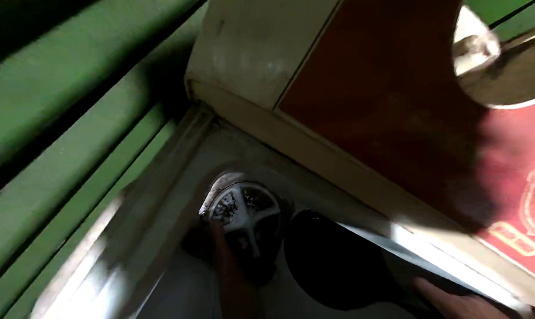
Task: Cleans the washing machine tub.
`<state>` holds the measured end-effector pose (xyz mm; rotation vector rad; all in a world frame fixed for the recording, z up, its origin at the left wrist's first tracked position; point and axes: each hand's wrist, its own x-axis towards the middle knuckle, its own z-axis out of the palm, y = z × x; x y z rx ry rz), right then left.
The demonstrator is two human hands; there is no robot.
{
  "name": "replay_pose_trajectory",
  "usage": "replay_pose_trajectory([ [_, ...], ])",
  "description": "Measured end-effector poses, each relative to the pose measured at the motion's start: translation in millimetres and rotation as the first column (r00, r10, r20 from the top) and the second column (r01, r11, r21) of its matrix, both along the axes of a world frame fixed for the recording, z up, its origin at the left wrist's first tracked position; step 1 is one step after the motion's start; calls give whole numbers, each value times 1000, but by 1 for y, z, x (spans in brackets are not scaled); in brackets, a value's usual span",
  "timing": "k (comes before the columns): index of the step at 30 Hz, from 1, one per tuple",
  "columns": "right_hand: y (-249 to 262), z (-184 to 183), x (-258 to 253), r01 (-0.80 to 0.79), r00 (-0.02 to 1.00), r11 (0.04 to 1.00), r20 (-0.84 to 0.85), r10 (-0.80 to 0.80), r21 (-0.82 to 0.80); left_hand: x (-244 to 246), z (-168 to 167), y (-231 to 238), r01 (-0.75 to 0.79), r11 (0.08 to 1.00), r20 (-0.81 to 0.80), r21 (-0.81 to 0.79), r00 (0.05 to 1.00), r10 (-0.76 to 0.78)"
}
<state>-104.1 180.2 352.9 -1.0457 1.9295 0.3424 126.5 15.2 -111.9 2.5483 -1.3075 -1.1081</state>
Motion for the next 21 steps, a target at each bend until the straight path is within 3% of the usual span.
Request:
replay_pose_trajectory([
  [2, -3, 2, -1, -18, 1000, 1000, 9, 18, 9, -40, 7, -37, -104, 994, -183, 11, 978, 105],
  [3, -5, 3, 0, -30, 999, 999, 30, 29, 27, -57, 8, -50, -22, 1000, -219, 10, 975, 24],
  [4, -8, 3, 0, -33, 998, 999, 48, 31, 42, -72, 5, -60, 177, 983, -250, 41, 955, -161],
  [6, -8, 3, -1, -28, 998, 998, 57, 26, 51, -102, 1, -68, 593, 803, -339, 58, 768, -543],
  [8, -7, 3, -1, -20, 999, 998, 43, 17, 54, -115, 2, -66, 727, 686, -324, 32, 657, -681],
  [11, -3, 1, -2, -48, 999, 999, -4, 48, 20, -87, -15, -52, 685, 728, -216, -22, 707, -673],
  [14, -4, 2, 0, -50, 999, 997, -8, 51, 63, -24, -38, -10, 517, 855, -9, -51, 855, -518],
  [17, -4, 3, 0, -41, 999, 997, -29, 43, 62, 6, -8, 44, 246, 969, 106, -34, 965, -242],
  [19, -5, 2, 0, -49, 998, 997, -46, 52, 53, 3, 15, 51, 196, 975, 167, 106, 963, -212],
  [21, -3, 1, 2, -56, 997, 998, -51, 58, 37, -19, 21, 31, 202, 956, 145, 213, 961, -236],
])
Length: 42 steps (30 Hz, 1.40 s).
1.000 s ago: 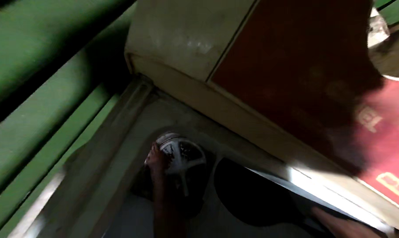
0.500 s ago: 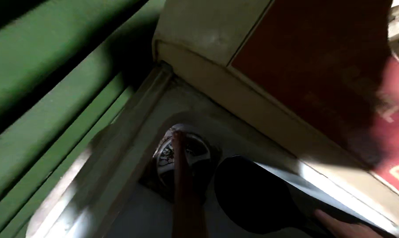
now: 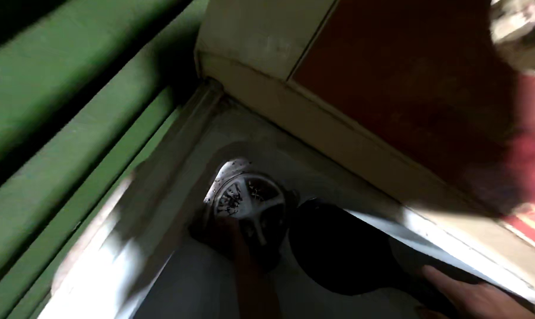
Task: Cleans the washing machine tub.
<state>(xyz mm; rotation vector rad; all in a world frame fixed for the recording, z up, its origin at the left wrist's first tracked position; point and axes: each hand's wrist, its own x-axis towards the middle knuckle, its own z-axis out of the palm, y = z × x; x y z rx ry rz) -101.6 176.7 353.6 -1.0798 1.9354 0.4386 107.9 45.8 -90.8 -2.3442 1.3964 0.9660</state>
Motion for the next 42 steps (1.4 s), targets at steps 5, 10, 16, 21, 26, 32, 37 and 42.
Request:
replay_pose_trajectory([
  [5, 1, 1, 0, -15, 1000, 999, 27, 16, -30, -79, -25, -74, 109, 994, -173, -9, 979, -109],
  [10, 0, -2, -2, -5, 1000, 999, 29, 4, 35, -54, -34, -59, 354, 922, -180, -158, 907, -380],
  [16, -2, 0, -1, 18, 1000, 1000, 16, -18, 11, 9, -24, 9, -100, 993, -64, -57, 993, 96],
  [21, -1, 1, -3, 16, 999, 1000, 31, -16, 0, -35, -18, -11, -219, 976, 12, 19, 976, 218],
  [26, -4, 3, -1, 27, 998, 997, 55, -30, 68, -50, -41, -55, -120, 988, -89, -100, 990, 111],
  [32, -4, 3, -2, -1, 998, 1000, 66, -1, 26, -53, -35, -49, 234, 965, -38, -117, 970, -240],
  [37, -4, 4, -1, 17, 999, 1000, 35, -17, -4, -109, -11, -57, 134, 988, -409, -82, 899, -156],
  [42, -1, 1, -2, 11, 1000, 999, 15, -11, -45, -120, 12, -60, 423, 906, -453, -37, 801, -392],
])
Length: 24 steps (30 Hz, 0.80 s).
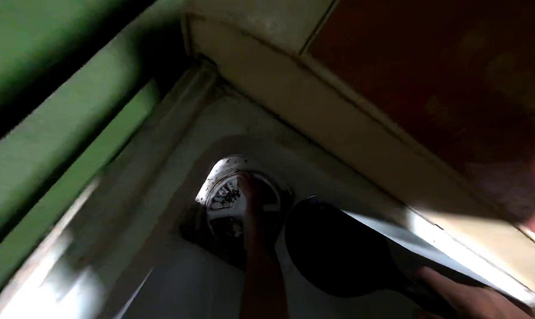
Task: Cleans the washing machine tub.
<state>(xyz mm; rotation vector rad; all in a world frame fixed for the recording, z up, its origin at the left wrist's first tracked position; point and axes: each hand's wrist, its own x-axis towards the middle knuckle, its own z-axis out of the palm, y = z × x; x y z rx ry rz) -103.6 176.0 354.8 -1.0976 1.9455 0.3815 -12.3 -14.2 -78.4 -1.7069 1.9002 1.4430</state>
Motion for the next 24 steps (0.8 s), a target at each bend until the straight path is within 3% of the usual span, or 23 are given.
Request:
replay_pose_trajectory([
  [2, 1, 0, 1, -2, 1000, 1000, -4, 2, -1, 15, -21, -5, 43, 997, -10, -68, 999, -43],
  [5, 1, 0, 0, -1, 1000, 1000, 8, 1, -18, 58, -34, -16, -33, 985, 81, -172, 996, 47],
  [8, 0, 0, 1, 8, 1000, 1000, 5, -8, 13, 107, -53, 5, -102, 961, 204, -258, 966, 157],
  [11, 0, -1, 0, -9, 1000, 1000, 27, 8, 21, 126, -41, 44, -326, 921, 308, -213, 872, 380],
  [15, 0, 0, 1, -8, 1000, 1000, 27, 8, 10, 120, -21, 86, -488, 828, 384, -276, 733, 561],
  [20, -2, 1, 2, 1, 999, 1000, 36, -2, 24, 97, -41, 27, -487, 862, 382, -143, 776, 502],
  [22, -3, 2, 2, 1, 999, 999, 45, -3, 44, 78, -35, 8, -398, 896, 233, -196, 869, 437],
  [24, -4, 1, 2, 1, 999, 998, 44, -4, 56, 57, -32, -2, -211, 960, 55, -183, 973, 224],
])
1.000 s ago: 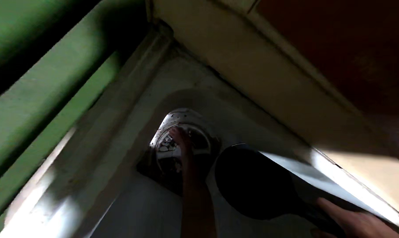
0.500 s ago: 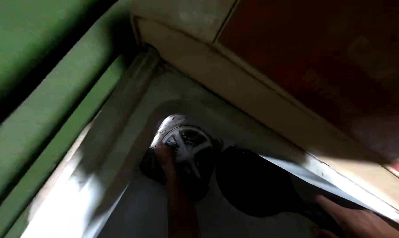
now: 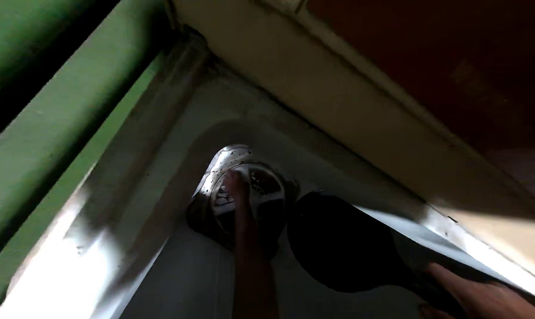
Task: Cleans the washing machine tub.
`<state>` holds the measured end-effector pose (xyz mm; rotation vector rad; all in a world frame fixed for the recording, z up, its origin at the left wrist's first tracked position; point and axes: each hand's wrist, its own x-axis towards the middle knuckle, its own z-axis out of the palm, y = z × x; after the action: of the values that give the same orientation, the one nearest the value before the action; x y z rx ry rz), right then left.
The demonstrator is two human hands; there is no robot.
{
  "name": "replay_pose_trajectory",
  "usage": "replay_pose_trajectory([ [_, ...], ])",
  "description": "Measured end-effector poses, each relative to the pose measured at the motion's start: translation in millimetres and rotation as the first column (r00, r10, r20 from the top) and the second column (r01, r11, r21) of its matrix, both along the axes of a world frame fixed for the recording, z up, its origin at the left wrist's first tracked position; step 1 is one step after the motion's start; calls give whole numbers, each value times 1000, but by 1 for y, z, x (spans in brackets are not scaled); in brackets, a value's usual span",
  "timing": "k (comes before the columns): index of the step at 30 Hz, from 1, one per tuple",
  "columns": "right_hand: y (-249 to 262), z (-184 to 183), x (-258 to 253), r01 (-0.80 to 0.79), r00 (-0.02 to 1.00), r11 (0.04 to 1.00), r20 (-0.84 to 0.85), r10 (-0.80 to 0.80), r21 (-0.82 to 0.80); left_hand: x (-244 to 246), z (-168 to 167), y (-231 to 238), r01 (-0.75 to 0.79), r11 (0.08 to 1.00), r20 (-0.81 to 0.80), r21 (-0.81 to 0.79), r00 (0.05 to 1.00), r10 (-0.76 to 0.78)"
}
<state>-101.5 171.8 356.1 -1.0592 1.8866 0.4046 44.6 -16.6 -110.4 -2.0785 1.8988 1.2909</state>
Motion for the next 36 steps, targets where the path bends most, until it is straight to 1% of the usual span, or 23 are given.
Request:
replay_pose_trajectory([
  [2, 1, 0, -1, -7, 1000, 1000, -7, 7, 7, -17, -2, -3, 190, 981, -48, 34, 981, -189],
  [3, 2, 0, -1, -6, 1000, 1000, -7, 6, 14, -18, -4, -2, 218, 975, -50, 37, 975, -216],
  [5, 3, -1, -1, -13, 1000, 1000, -8, 13, 12, -4, -7, 0, 197, 979, 1, 53, 980, -197],
  [8, 4, -1, 0, -26, 999, 1000, -21, 26, 2, 39, -26, 11, 62, 998, 178, 24, 982, -66],
  [10, 6, -2, 0, -39, 999, 999, -24, 38, -33, 63, -36, 28, -33, 999, 259, 12, 965, 29],
  [12, 4, -2, 2, -34, 999, 999, -1, 34, -27, 76, -23, 58, -163, 986, 317, 30, 937, 145],
  [13, 2, -1, 1, -25, 1000, 1000, 5, 25, -9, 73, -17, 76, -260, 966, 290, 13, 925, 245],
  [14, 1, 0, 0, -15, 1000, 1000, 5, 15, 10, 66, -14, 91, -369, 929, 254, -13, 898, 360],
  [15, 0, 0, 1, -13, 1000, 1000, 1, 13, 12, 59, -8, 103, -439, 898, 252, -21, 867, 430],
  [17, 2, 0, 1, -27, 1000, 999, -11, 27, -18, 49, 15, 108, -545, 838, 288, 13, 805, 519],
  [19, 4, -2, 2, -43, 999, 998, -10, 43, -37, 46, 22, 112, -604, 795, 327, 62, 765, 555],
  [20, 4, -2, 2, -41, 999, 999, -2, 41, -31, 46, 16, 121, -613, 783, 342, 99, 760, 552],
  [22, 3, -1, 1, -38, 999, 999, 3, 38, -20, 41, 8, 143, -666, 721, 298, 191, 739, 604],
  [23, 2, -1, 0, -38, 999, 999, -4, 38, -11, 34, 14, 151, -680, 699, 280, 220, 731, 623],
  [25, 1, -1, 2, -33, 999, 999, -8, 33, 17, 31, 33, 161, -618, 719, 286, 318, 785, 549],
  [26, 1, -1, 2, -37, 999, 999, -8, 37, 17, 29, 33, 163, -539, 759, 301, 364, 840, 452],
  [28, 2, 0, 1, -57, 998, 998, -16, 57, -8, 30, 28, 156, -303, 872, 303, 385, 934, 191],
  [29, 3, -1, 1, -67, 998, 998, -20, 66, -18, 35, 32, 144, -236, 905, 292, 355, 947, 132],
  [31, 5, -2, 2, -87, 996, 995, -28, 86, -43, 49, 40, 112, -285, 915, 313, 284, 930, 192],
  [32, 6, -2, 2, -95, 995, 994, -27, 93, -55, 53, 41, 95, -365, 887, 308, 284, 910, 276],
  [33, 6, -2, 2, -95, 995, 994, -20, 94, -56, 55, 37, 77, -476, 835, 285, 275, 870, 402],
  [34, 6, -3, 2, -96, 995, 994, -7, 95, -53, 55, 29, 61, -528, 811, 272, 252, 843, 464],
  [36, 5, -3, 1, -99, 995, 995, 2, 99, -30, 47, 7, 33, -536, 820, 268, 202, 835, 480],
])
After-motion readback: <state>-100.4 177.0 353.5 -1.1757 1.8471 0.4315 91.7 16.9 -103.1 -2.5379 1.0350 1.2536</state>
